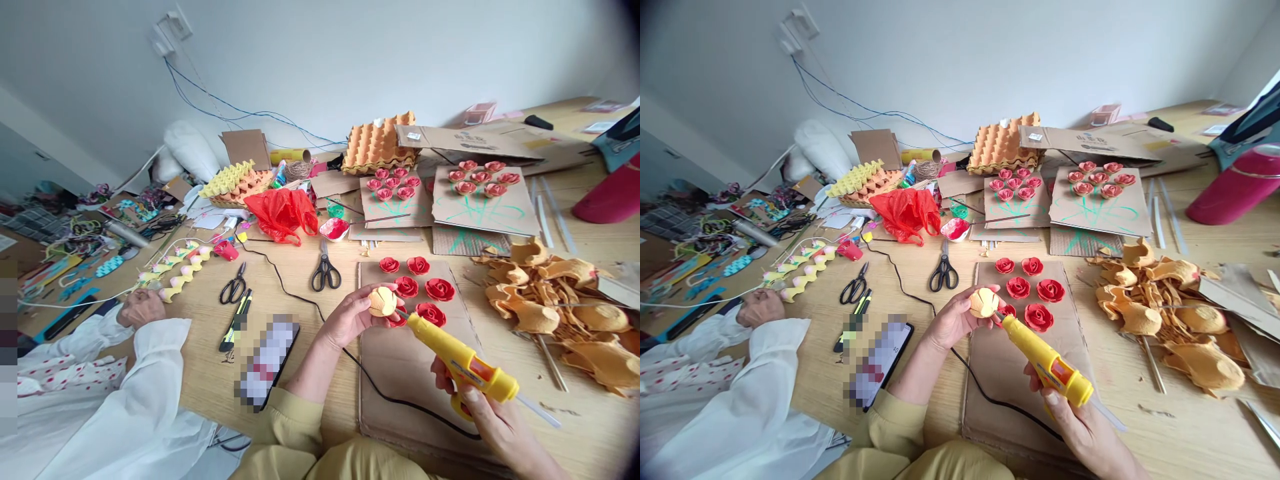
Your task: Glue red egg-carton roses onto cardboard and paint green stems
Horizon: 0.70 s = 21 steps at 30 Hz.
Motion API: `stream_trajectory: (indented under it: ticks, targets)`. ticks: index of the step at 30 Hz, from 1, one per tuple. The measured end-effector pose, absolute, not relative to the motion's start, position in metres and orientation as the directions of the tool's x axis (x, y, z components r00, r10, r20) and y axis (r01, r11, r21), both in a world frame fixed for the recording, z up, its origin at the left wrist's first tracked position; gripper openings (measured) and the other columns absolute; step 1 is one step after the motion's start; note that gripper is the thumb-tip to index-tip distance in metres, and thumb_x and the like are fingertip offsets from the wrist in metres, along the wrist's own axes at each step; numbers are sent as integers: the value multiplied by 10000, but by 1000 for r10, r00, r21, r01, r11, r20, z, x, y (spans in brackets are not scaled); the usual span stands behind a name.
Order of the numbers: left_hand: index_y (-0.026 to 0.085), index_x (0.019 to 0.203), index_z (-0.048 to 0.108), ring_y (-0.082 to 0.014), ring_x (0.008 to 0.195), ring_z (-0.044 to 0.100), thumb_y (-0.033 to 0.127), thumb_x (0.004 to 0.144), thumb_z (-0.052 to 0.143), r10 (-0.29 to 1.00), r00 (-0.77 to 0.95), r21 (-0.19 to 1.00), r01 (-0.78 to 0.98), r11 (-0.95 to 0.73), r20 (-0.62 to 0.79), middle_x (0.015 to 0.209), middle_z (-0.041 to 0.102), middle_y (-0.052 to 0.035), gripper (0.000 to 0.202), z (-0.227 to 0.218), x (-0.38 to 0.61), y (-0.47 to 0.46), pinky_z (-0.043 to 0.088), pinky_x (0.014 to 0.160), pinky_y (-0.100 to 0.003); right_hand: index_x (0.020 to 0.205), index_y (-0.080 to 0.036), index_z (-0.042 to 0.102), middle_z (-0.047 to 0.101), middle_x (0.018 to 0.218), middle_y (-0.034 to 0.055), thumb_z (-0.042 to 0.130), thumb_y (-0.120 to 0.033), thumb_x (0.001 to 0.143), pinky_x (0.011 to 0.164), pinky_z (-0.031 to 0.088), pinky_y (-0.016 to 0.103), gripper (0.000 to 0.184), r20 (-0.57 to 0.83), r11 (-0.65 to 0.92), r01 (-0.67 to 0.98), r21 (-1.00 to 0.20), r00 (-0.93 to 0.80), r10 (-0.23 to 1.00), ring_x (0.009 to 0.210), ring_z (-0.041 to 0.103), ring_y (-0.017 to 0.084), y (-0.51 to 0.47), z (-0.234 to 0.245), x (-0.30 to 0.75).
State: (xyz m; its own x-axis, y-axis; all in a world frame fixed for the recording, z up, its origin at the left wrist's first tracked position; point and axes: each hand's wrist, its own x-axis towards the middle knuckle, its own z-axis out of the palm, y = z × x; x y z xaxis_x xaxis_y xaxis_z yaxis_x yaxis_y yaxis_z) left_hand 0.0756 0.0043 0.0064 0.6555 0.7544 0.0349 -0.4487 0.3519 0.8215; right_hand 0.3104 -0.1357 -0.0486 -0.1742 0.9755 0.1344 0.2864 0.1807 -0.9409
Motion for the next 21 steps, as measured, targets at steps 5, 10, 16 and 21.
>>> stream_trajectory:
  ticks: [5,10,16,21]
  targets:
    - [128,1239,661,-224,877,703,469,830,689,753,658,830,-429,355,19,1094,706,-170,534,7,76,4,518,710,-263,1125,-248,668,731,941,87,320,-571,1007,778,589,315,489,140,187,284,-940,-175,974,848,692,220,-136,-51,312]
    - [136,1256,653,-224,907,684,458,826,694,746,666,835,-411,365,2,1111,695,-168,539,8,75,5,517,715,-272,1051,-248,688,723,903,85,343,-588,995,730,592,309,488,147,189,301,-935,-157,977,792,680,216,-137,-52,311]
    - [125,1236,660,-231,900,681,469,800,712,753,658,842,-397,366,-17,1103,694,-173,557,8,75,5,508,709,-279,995,-244,703,720,856,82,350,-609,986,675,592,288,508,144,182,309,-934,-141,979,754,683,208,-134,-45,311]
    - [120,1260,654,-211,865,677,463,809,704,758,652,840,-412,354,1,1107,697,-178,569,9,75,5,497,707,-272,941,-236,708,723,824,82,356,-632,976,658,594,277,531,149,181,321,-930,-121,981,725,686,202,-133,-42,309]
